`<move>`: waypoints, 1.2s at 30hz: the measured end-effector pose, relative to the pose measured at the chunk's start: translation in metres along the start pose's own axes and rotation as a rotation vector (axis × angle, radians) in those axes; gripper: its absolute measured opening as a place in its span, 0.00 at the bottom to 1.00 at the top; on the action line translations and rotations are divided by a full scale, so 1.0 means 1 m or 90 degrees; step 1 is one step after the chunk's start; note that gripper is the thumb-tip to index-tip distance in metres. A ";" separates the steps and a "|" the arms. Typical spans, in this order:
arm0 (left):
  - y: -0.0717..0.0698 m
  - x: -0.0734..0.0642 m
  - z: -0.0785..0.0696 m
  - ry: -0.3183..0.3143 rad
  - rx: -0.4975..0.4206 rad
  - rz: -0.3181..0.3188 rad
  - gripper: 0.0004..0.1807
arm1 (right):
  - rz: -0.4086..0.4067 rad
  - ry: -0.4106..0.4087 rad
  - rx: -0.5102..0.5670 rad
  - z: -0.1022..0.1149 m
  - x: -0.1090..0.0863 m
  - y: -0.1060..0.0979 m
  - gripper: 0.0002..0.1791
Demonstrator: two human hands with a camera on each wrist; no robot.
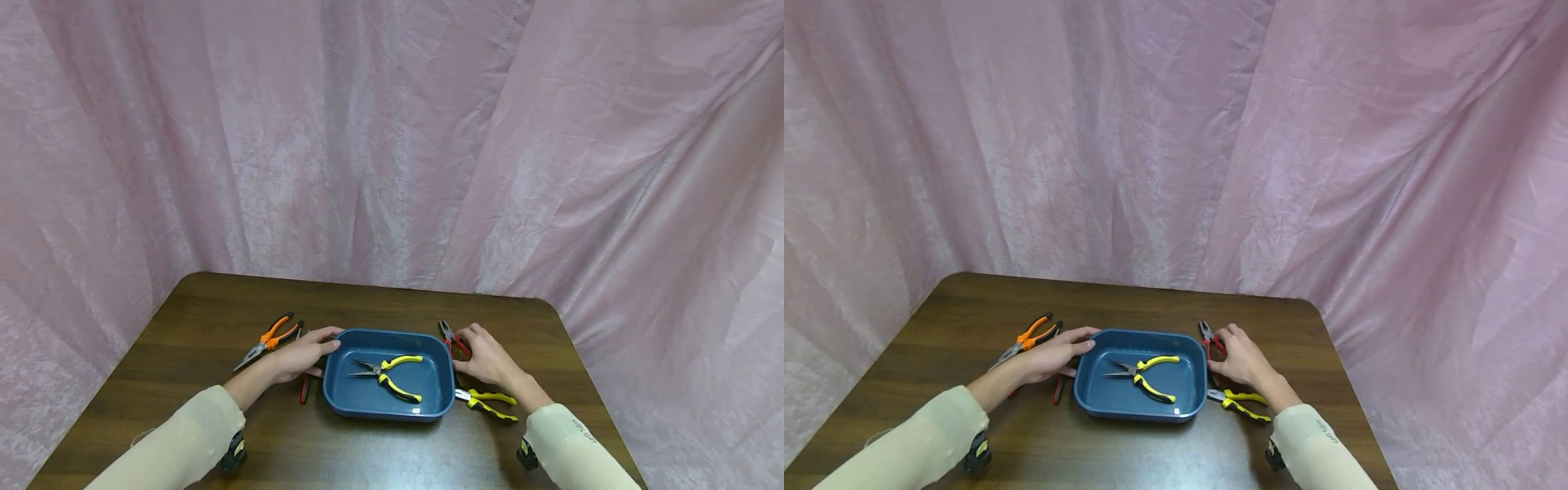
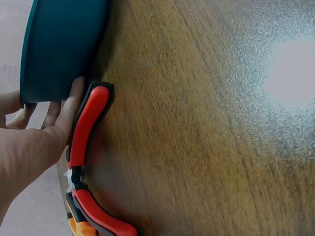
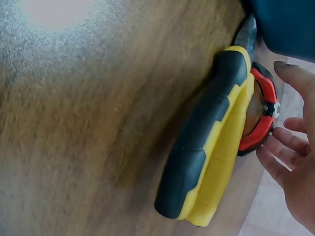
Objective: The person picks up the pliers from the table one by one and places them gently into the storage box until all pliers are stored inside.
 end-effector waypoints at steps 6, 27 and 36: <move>0.000 0.000 0.000 0.002 -0.001 0.002 0.23 | -0.001 -0.006 -0.039 0.002 0.000 0.005 0.39; -0.001 0.002 0.004 0.007 0.001 -0.006 0.23 | -0.012 0.013 -0.013 -0.014 -0.008 0.003 0.34; -0.001 0.002 0.005 0.011 0.004 -0.004 0.24 | -0.013 0.067 -0.025 -0.018 -0.011 0.003 0.33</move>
Point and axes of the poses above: each hand's wrist, its own x-axis towards the middle knuckle, its own y-axis out of the palm, z = x × y, the point moved 3 cm from there along x, towards the middle knuckle, and after that the axes turned 6 degrees about -y, right-handed, at the moved point
